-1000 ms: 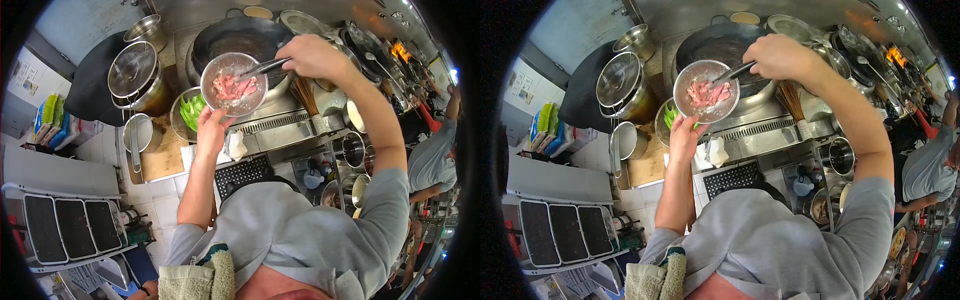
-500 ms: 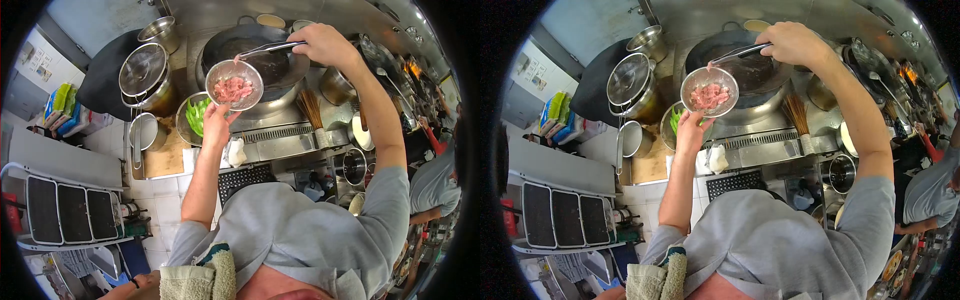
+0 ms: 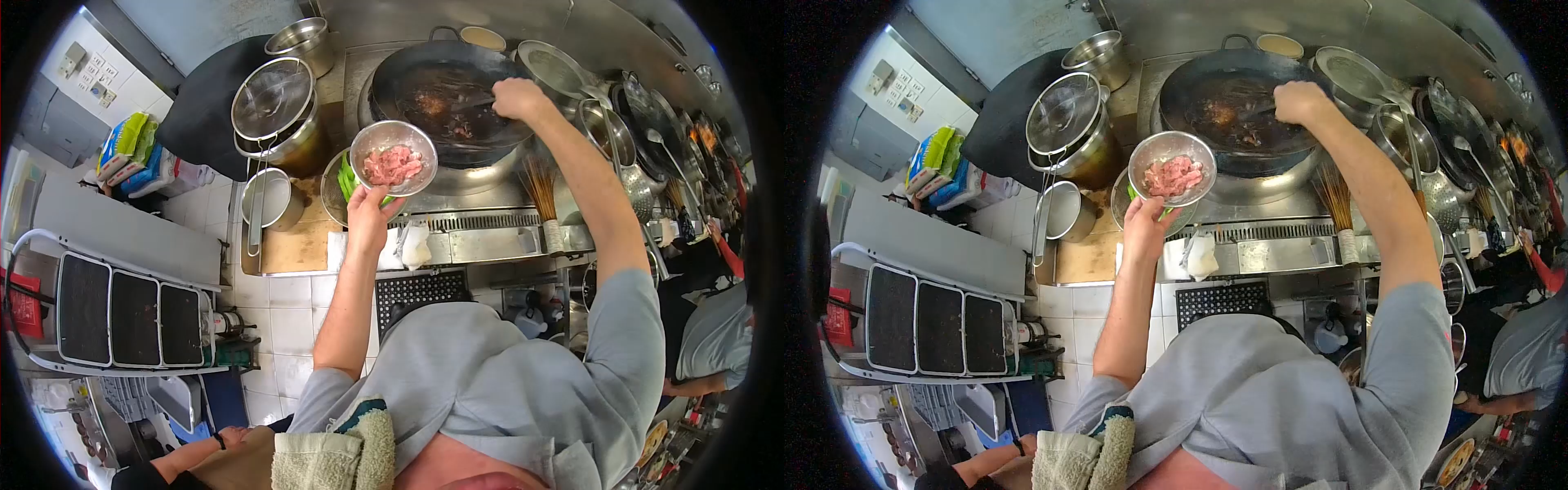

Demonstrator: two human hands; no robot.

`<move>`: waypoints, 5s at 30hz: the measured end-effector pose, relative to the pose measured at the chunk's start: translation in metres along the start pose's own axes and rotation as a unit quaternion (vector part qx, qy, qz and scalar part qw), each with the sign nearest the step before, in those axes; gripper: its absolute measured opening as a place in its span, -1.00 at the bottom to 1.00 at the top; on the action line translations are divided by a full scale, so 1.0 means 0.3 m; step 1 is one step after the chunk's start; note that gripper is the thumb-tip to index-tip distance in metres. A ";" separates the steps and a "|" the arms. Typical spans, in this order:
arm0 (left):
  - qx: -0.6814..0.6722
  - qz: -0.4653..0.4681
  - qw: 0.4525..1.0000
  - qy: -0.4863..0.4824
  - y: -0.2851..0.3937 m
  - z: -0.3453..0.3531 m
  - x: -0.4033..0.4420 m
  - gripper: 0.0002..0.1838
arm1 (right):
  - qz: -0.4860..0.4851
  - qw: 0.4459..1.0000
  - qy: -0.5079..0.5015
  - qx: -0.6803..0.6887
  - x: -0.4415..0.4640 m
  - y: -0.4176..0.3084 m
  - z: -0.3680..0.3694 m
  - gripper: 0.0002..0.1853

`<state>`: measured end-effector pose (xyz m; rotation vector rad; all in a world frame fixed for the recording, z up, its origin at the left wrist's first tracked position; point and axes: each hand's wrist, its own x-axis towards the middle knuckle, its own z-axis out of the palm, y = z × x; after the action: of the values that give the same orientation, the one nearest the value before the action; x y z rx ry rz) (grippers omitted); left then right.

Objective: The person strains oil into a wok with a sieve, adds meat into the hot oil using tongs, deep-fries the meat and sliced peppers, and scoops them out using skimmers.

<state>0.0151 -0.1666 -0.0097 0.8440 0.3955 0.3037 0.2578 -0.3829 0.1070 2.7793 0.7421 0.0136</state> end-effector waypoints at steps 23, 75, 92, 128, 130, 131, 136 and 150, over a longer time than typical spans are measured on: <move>0.012 0.012 0.997 -0.080 -0.042 0.123 0.056 -0.81 | -0.079 0.984 0.139 0.082 -0.276 0.168 -0.334 -0.76; 0.071 0.027 0.993 -0.086 0.038 0.044 0.026 -0.77 | -0.032 0.978 0.056 0.196 -0.197 0.125 -0.336 -0.63; 0.026 0.016 0.994 -0.106 -0.024 0.134 0.065 -0.86 | -0.127 0.965 0.086 0.214 -0.225 0.132 -0.306 -0.70; 0.021 0.018 0.996 -0.086 -0.034 0.021 0.098 -0.96 | -0.046 0.988 0.104 0.103 -0.271 0.142 -0.309 -0.73; -0.004 0.036 0.996 -0.078 -0.032 -0.001 0.104 -0.92 | -0.011 0.998 0.047 0.030 -0.193 0.129 -0.181 -0.72; 0.007 0.031 0.997 -0.066 -0.011 0.008 0.087 -0.91 | 0.005 1.000 -0.015 0.011 -0.159 0.108 -0.126 -0.73; 0.030 0.036 0.997 -0.068 0.004 -0.031 0.086 -0.97 | 0.075 0.997 -0.012 0.022 -0.074 0.136 -0.006 -0.67; 0.091 0.078 0.986 -0.114 -0.014 0.086 0.068 -0.94 | -0.166 0.984 0.044 0.056 -0.318 -0.141 -0.315 -0.78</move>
<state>0.0452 -0.1778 -0.0018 1.0806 0.1436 0.3151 0.1471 -0.3707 0.1931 2.7354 1.2549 0.0307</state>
